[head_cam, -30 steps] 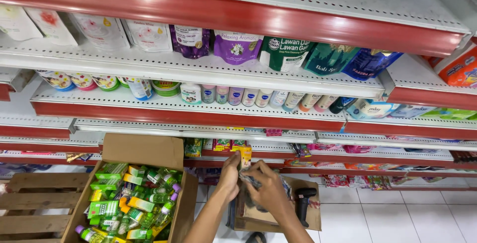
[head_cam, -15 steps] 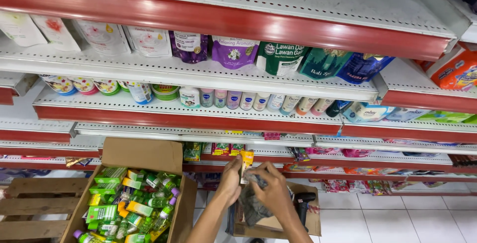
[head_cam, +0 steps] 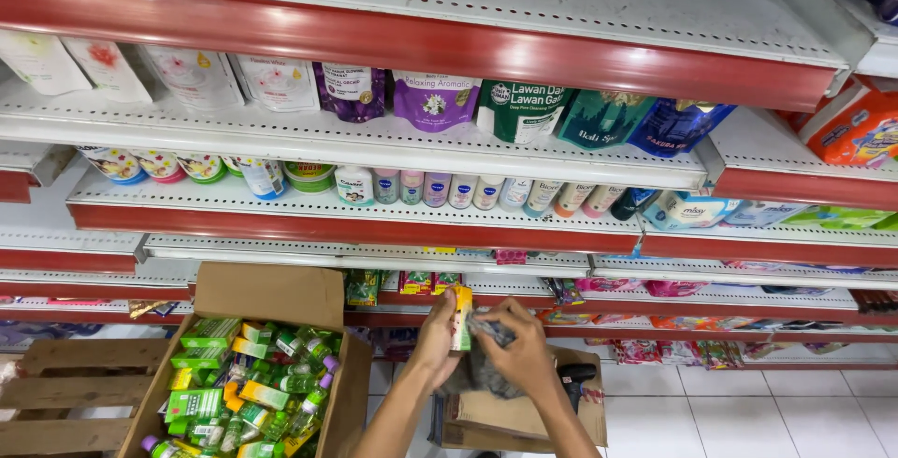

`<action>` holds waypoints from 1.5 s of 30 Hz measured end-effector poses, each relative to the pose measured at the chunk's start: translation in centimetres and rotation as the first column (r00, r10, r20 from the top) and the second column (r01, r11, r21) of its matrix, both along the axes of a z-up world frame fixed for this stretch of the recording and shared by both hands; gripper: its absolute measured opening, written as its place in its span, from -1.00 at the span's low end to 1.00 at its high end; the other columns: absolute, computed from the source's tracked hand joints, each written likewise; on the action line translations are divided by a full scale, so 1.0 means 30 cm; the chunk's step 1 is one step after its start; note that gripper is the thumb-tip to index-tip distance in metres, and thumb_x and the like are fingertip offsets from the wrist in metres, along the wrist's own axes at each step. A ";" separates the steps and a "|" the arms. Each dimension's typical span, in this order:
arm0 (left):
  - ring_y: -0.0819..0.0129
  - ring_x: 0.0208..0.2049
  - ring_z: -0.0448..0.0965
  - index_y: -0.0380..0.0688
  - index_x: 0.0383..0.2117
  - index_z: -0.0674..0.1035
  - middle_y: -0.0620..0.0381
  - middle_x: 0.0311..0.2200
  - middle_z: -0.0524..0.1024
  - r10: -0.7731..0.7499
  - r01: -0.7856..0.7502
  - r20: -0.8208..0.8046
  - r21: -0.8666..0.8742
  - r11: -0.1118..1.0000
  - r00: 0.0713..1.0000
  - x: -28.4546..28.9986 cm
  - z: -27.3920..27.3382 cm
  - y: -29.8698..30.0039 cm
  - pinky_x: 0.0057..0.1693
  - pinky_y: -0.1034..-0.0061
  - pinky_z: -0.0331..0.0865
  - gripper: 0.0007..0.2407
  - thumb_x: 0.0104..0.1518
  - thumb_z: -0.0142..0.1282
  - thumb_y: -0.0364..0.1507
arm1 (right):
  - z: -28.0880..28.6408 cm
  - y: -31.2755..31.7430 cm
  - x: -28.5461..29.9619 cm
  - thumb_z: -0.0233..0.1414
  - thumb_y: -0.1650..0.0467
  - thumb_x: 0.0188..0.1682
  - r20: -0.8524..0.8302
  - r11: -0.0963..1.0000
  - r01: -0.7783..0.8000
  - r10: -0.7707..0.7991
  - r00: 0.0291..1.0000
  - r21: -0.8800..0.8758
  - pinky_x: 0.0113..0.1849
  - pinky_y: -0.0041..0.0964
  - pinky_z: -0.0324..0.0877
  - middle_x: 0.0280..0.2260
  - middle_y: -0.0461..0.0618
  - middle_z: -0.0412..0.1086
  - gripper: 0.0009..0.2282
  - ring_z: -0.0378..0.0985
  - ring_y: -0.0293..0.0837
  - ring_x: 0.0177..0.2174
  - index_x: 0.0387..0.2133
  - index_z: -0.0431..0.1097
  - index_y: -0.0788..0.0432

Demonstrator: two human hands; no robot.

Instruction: Scan and place items onto shelves in a grocery store.

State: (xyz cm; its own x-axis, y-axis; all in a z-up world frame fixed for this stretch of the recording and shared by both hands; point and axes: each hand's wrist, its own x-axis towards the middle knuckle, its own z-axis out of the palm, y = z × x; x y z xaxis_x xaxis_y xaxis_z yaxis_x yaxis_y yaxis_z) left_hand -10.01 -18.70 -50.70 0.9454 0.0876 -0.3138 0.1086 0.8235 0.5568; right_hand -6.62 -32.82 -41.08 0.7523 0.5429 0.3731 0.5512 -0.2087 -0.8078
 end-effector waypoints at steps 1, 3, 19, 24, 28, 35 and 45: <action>0.23 -0.07 0.52 -0.06 0.10 0.45 0.04 -0.11 0.50 -0.009 0.009 -0.014 0.053 0.999 1.000 -0.008 0.041 -0.009 0.08 0.22 0.46 -0.58 0.37 -0.26 -0.05 | 0.013 0.006 0.013 0.27 0.55 -0.26 0.001 0.998 0.059 -0.059 0.998 -0.007 -0.38 -0.28 0.46 -0.41 0.05 0.49 -0.79 0.59 -0.11 -0.43 -0.32 0.61 0.25; 0.21 -0.04 0.52 -0.03 0.13 0.41 0.05 -0.08 0.49 -0.018 0.020 -0.025 0.105 0.994 1.000 -0.009 0.104 -0.025 0.12 0.19 0.45 -0.61 0.39 -0.27 -0.09 | 0.045 0.024 0.015 0.26 0.55 -0.24 0.005 0.993 0.119 -0.119 0.993 -0.015 -0.39 -0.29 0.46 -0.41 0.04 0.50 -0.80 0.59 -0.12 -0.44 -0.31 0.61 0.24; 0.28 -0.09 0.53 0.01 0.26 0.32 0.03 -0.07 0.48 0.006 0.003 -0.128 0.069 0.998 0.992 0.000 0.157 -0.010 0.02 0.22 0.50 -0.55 0.33 -0.22 -0.08 | 0.092 0.077 -0.016 0.22 0.54 -0.23 0.132 0.983 0.180 -0.175 0.976 -0.029 -0.35 -0.23 0.49 -0.37 0.08 0.49 -0.80 0.63 -0.05 -0.39 -0.29 0.59 0.24; 0.26 -0.14 0.56 -0.07 0.15 0.33 0.03 -0.15 0.49 0.051 -0.050 -0.157 0.011 0.999 0.986 0.051 0.006 0.051 -0.01 0.16 0.51 -0.56 0.35 -0.19 -0.02 | 0.057 0.056 -0.051 0.22 0.55 -0.25 0.103 0.999 0.021 -0.018 0.995 -0.027 -0.35 -0.22 0.51 -0.37 0.08 0.48 -0.79 0.64 -0.01 -0.39 -0.31 0.60 0.24; 0.24 -0.14 0.57 -0.07 0.08 0.45 0.00 -0.17 0.53 0.019 -0.012 -0.094 0.077 0.997 0.995 0.051 0.025 0.021 0.03 0.22 0.50 -0.57 0.32 -0.23 -0.04 | 0.053 0.080 0.002 0.24 0.53 -0.24 0.013 0.984 0.136 -0.135 0.991 -0.118 -0.41 -0.18 0.52 -0.38 0.05 0.48 -0.80 0.64 0.01 -0.44 -0.31 0.61 0.19; 0.22 -0.16 0.58 -0.12 -0.07 0.49 0.01 -0.22 0.53 -0.059 0.058 -0.079 -0.021 0.998 0.995 0.084 0.033 0.059 -0.05 0.20 0.52 -0.54 0.32 -0.27 0.01 | 0.108 0.106 -0.051 0.22 0.54 -0.28 0.177 0.995 0.092 -0.082 0.981 -0.047 -0.37 -0.15 0.52 -0.36 0.09 0.48 -0.77 0.64 0.00 -0.40 -0.31 0.61 0.21; 0.41 0.04 0.42 0.03 0.38 0.00 0.04 0.22 0.33 0.021 0.005 -0.108 0.233 0.973 0.994 0.070 0.094 -0.021 0.09 0.37 0.39 -0.34 0.22 0.04 -0.13 | 0.051 0.027 0.031 0.26 0.49 -0.19 -0.128 0.958 0.278 -0.284 0.950 -0.067 -0.39 -0.31 0.44 -0.42 0.01 0.52 -0.83 0.61 -0.16 -0.46 -0.30 0.61 0.22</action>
State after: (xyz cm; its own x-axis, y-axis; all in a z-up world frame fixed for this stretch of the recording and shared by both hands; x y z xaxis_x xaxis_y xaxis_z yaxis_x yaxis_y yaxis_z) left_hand -7.91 -19.33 -47.87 0.9054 0.1780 -0.3855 0.1731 0.6742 0.7180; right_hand -5.68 -32.00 -39.53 0.9186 0.3168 0.2362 0.3510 -0.3796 -0.8560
